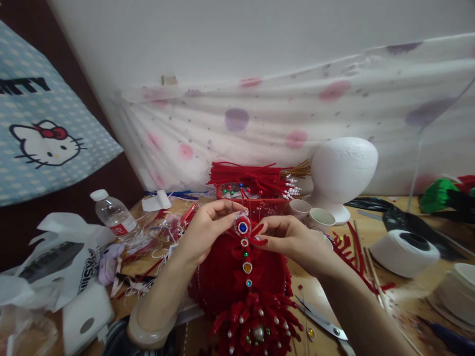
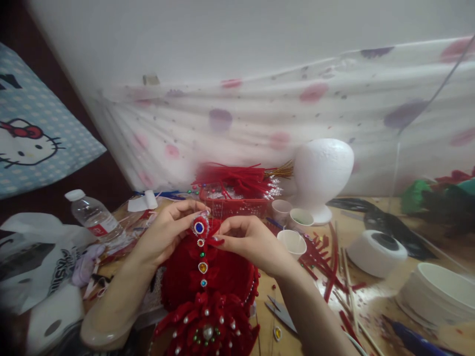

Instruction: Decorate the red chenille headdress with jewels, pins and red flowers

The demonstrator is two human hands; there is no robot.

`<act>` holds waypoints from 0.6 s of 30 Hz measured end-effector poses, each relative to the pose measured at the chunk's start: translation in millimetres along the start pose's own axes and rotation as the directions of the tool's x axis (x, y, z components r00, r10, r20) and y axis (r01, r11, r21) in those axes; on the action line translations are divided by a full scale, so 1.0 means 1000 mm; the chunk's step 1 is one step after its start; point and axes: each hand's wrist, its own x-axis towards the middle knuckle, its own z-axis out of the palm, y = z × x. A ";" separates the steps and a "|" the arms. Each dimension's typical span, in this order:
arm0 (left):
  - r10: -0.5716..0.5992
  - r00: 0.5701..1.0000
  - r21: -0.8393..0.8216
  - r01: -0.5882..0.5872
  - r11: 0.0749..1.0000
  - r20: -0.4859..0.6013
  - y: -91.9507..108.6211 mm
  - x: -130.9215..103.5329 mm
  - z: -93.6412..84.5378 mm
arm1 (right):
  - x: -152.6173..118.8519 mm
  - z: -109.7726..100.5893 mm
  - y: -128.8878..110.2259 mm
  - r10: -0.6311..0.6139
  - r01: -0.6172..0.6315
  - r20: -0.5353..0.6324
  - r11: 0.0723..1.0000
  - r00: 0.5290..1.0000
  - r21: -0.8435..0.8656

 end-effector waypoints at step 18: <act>-0.047 0.999 0.000 0.047 0.999 -0.021 0.000 0.001 0.000 | 0.000 -0.001 0.003 -0.056 0.056 -0.028 0.998 0.998 0.001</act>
